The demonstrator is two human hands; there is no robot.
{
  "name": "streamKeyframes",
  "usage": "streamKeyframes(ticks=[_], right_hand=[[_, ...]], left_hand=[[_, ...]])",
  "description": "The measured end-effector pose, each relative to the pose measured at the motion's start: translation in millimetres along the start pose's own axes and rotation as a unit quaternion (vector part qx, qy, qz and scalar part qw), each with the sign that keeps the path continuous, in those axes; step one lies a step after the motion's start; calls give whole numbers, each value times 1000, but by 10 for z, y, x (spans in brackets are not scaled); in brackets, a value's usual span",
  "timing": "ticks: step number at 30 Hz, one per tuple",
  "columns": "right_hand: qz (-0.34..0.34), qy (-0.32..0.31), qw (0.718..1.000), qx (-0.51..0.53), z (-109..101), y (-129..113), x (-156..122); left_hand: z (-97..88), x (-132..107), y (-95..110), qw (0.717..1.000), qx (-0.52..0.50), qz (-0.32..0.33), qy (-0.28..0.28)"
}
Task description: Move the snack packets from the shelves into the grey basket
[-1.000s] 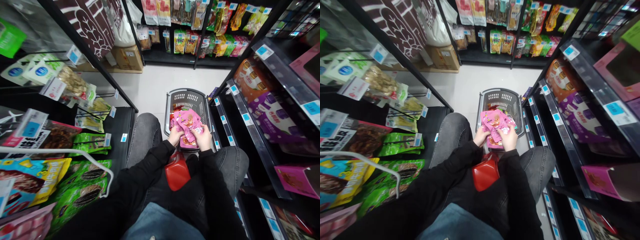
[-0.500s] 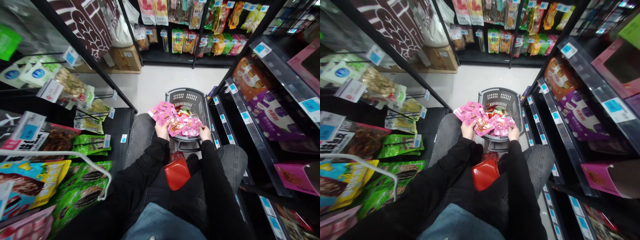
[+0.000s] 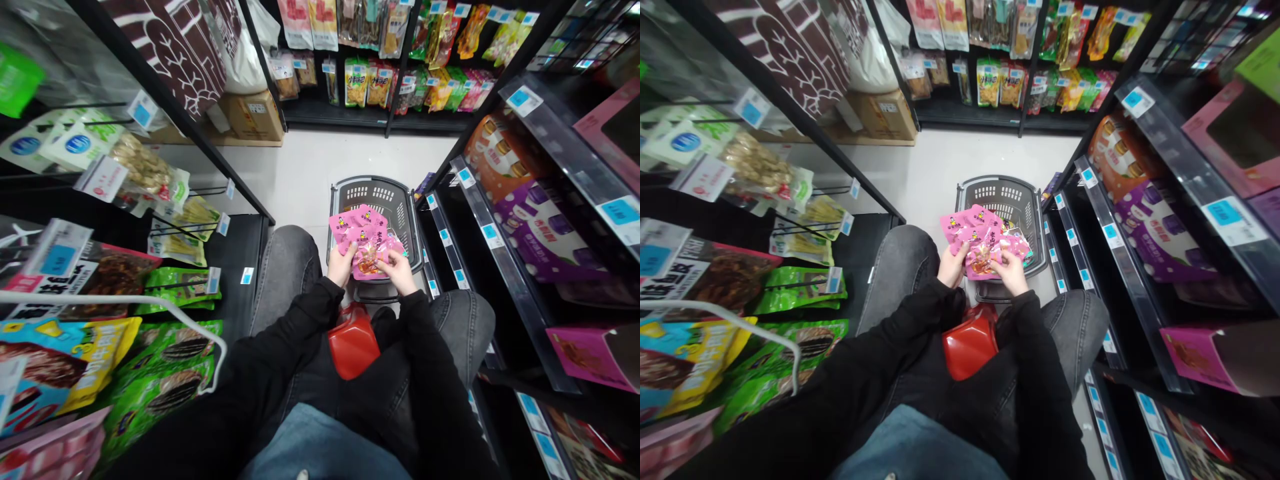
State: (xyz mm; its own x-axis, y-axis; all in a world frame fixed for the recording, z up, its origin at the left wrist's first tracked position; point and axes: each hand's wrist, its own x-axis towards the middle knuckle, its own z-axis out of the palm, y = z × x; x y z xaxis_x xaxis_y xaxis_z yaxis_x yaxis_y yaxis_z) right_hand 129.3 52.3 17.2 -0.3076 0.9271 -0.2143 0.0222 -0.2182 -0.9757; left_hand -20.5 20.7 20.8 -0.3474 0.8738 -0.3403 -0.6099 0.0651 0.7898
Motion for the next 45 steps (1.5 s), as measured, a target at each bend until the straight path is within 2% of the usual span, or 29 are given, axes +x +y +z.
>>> streamKeyframes(ticks=[2, 4, 6, 7, 8, 9, 11, 13, 15, 18, 21, 23, 25, 27, 29, 31, 33, 36, 40, 42, 45], right_hand=[[-32, 50, 998, -23, -71, -31, 4], [-81, 168, 980, -72, -118, -77, -29], [-133, 295, 934, -154, -84, -135, -109], [-158, 323, 910, -205, -28, -162, -162], [-183, 321, 892, -260, 52, -186, -217], [-205, 288, 880, -316, 148, -204, -270], [-244, 181, 860, -411, 355, -225, -353], [-272, 108, 834, -467, 512, -232, -391], [-290, 100, 827, -472, 562, -242, -389], [-283, 176, 842, -424, 448, -266, -335], [-239, 244, 868, -359, 228, -256, -247], [-184, 244, 910, -280, 84, -197, -178], [-113, 208, 960, -150, -43, -94, -102], [-49, 178, 982, -29, -152, 33, -17], [-7, 193, 981, 6, -236, 161, 78], [22, 221, 975, -29, -274, 280, 183], [47, 226, 971, -67, -250, 394, 284], [90, 211, 968, -105, -126, 557, 380], [141, 179, 963, -143, 16, 676, 348], [146, 167, 964, -147, 34, 643, 300], [117, 140, 976, -119, 44, 482, 234]], left_hand=[[10, -16, 39, 999, -13, -31, 6], [21, -42, 79, 999, -29, -42, 3], [33, -72, 95, 998, -44, -36, -18], [40, -86, 91, 998, -48, -39, -33], [48, -98, 81, 996, -53, -49, -51], [56, -107, 68, 994, -62, -58, -65], [72, -116, 47, 991, -87, -73, -74], [82, -114, 50, 989, -107, -85, -59], [84, -112, 73, 988, -113, -91, -49], [84, -132, 99, 985, -88, -125, -79], [95, -170, 77, 981, -56, -155, -97], [105, -183, 55, 981, -58, -155, -105], [108, -168, 59, 980, -67, -153, -110], [98, -125, 105, 986, -79, -132, -72], [74, -64, 190, 992, -94, -83, 15], [43, -10, 285, 987, -109, -39, 108], [15, 20, 353, 981, -115, -19, 152], [-6, 22, 371, 985, -111, -14, 132], [-9, 9, 310, 991, -103, -36, 82], [-6, 4, 278, 993, -92, -53, 52], [11, -21, 236, 995, -64, -75, 6]])
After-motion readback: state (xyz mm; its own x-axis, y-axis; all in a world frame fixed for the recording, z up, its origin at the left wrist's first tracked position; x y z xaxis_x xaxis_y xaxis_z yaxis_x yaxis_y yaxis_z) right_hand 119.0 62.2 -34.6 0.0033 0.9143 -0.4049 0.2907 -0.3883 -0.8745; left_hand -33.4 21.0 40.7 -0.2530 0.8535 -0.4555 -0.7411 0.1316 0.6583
